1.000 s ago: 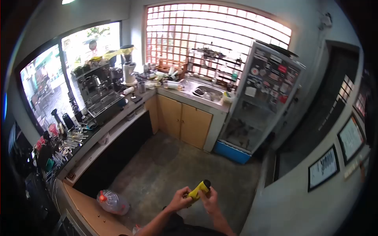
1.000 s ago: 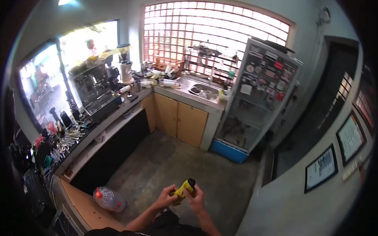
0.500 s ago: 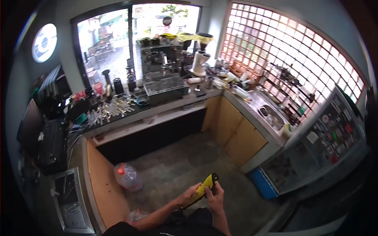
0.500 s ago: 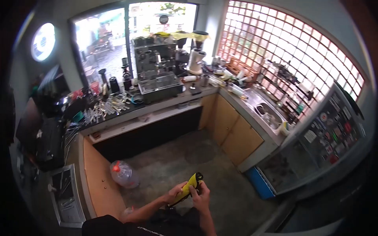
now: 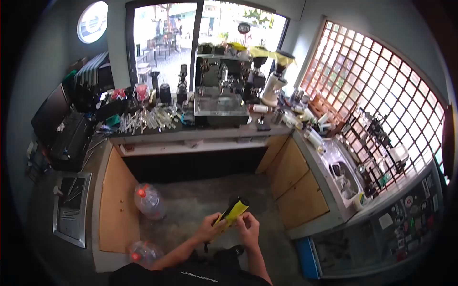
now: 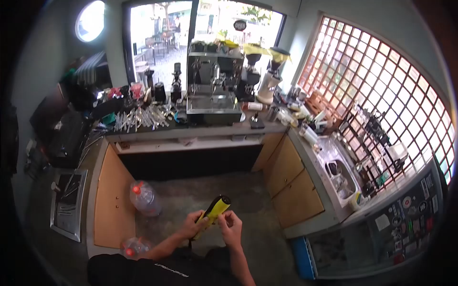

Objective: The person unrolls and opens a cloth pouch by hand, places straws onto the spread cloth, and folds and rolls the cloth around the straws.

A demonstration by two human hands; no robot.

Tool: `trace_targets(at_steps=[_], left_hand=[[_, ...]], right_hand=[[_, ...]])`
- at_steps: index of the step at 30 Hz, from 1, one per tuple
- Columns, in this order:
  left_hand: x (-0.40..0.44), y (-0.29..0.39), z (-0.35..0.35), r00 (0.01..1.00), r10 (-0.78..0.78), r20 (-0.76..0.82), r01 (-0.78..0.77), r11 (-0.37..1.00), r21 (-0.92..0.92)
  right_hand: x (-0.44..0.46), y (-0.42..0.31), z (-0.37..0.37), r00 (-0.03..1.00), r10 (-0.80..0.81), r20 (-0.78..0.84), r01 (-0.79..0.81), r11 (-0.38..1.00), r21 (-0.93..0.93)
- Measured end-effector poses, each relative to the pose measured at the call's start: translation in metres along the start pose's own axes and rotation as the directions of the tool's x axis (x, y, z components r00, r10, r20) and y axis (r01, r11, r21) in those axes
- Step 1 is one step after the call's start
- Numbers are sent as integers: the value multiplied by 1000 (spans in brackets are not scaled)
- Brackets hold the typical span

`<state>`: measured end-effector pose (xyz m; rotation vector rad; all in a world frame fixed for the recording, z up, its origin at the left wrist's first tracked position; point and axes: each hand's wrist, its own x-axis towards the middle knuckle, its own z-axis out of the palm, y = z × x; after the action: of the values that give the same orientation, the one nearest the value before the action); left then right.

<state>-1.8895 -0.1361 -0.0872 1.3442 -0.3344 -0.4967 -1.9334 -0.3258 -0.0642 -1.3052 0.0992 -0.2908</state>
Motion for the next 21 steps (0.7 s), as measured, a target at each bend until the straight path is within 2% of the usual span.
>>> trace_targets(at_steps=[2, 4, 5, 7, 10, 11, 13, 14, 15, 17, 20, 21], left_hand=[[29, -12, 32, 998, 40, -46, -39, 999, 6], [66, -39, 59, 986, 74, -149, -71, 997, 25], [85, -52, 71, 989, 75, -131, -71, 997, 35], [117, -74, 96, 990, -58, -129, 46, 994, -100], [157, -82, 150, 998, -35, -51, 32, 998, -63], [154, -44, 180, 990, -133, -52, 120, 970, -210], [182, -87, 205, 977, -208, 49, 207, 864, -459], [187, -81, 219, 974, -207, 87, 224, 862, -454], [190, -79, 232, 968, -221, 122, 252, 827, -503], [195, -62, 255, 944, -261, 202, 330, 721, -609], [199, -54, 272, 917, -315, 244, 398, 703, -589], [200, -49, 277, 924, -323, 205, 381, 727, -571]], right_hand=[[14, -11, -28, 997, 73, 36, -69, 992, -104], [25, -23, -59, 995, 91, 26, -88, 991, -102], [29, -26, -75, 995, 101, 22, -96, 984, -149], [33, -28, -107, 994, 110, -10, -110, 977, -181], [38, -28, -151, 987, -19, -158, -16, 976, -218], [40, -31, -164, 975, -40, -217, -8, 977, -214], [41, -32, -195, 954, -52, -294, -20, 971, -237], [43, -36, -209, 942, -69, -330, -18, 967, -254], [45, -39, -222, 926, -88, -368, -53, 932, -359], [50, -49, -244, 917, -169, -361, 5, 911, -413], [50, -67, -251, 919, -143, -368, -16, 918, -396], [51, -74, -249, 918, -136, -372, -13, 928, -373]])
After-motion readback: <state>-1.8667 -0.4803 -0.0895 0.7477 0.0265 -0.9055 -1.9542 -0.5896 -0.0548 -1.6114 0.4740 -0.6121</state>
